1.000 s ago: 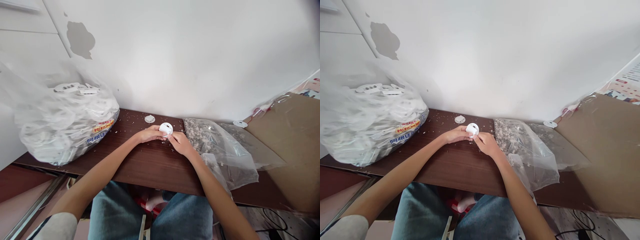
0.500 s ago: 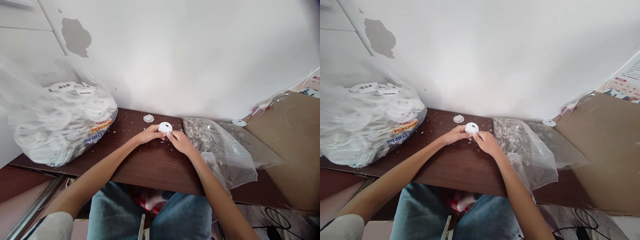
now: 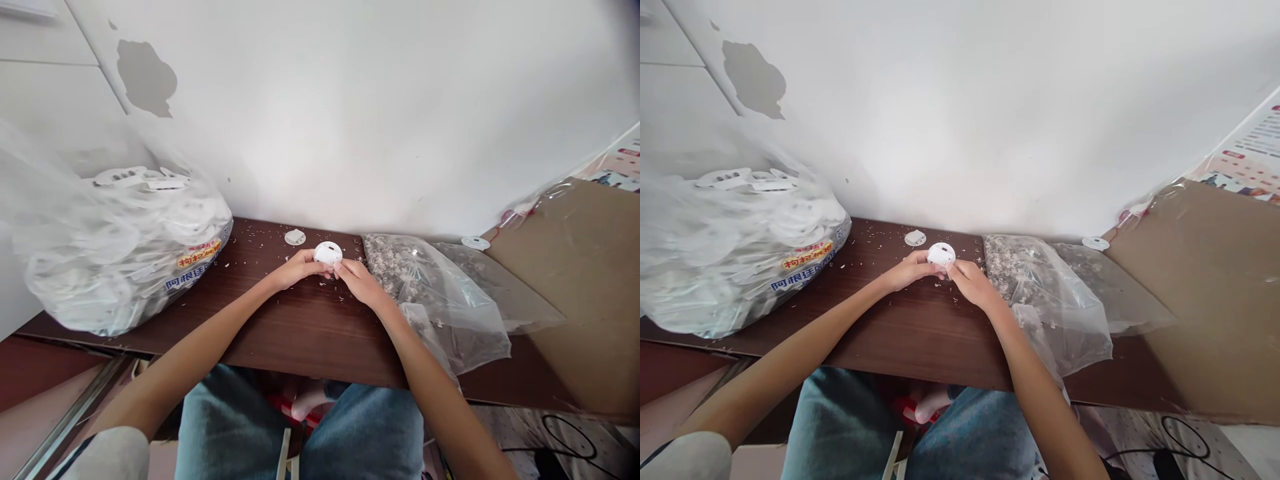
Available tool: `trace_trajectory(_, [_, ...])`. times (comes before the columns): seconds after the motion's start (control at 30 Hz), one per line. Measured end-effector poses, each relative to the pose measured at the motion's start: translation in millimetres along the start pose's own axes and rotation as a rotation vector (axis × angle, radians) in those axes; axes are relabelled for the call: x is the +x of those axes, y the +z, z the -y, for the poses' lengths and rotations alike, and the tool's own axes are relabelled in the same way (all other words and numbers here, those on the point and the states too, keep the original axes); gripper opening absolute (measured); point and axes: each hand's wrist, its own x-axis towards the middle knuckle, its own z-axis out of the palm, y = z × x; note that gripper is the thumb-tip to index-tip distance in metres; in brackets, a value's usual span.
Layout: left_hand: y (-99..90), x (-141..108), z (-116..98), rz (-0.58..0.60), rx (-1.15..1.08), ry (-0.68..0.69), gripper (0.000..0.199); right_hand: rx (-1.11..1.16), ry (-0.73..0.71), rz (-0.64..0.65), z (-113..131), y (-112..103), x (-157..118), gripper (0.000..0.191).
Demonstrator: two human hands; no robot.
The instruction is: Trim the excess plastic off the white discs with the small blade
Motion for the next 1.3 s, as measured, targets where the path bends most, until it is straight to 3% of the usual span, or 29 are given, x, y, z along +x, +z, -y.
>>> trace_trajectory(0.23, [-4.7, 2, 3, 0.024, -0.167, -0.041, 0.039, -0.002, -0.050, 0.032, 0, 1, -1, 0.049])
trace_trajectory(0.47, [-6.4, 3, 5, -0.011, -0.146, -0.074, 0.041, -0.282, -0.205, 0.042, 3, -9, -5, 0.032])
trace_trajectory(0.67, [-7.0, 4, 7, -0.025, -0.148, -0.070, 0.041, -0.444, -0.219, -0.013, 4, -14, -6, 0.036])
trace_trajectory(1.3, [2.2, -4, -1, -0.092, 0.323, 0.057, 0.043, -0.493, -0.164, -0.038, 5, -19, -6, 0.037])
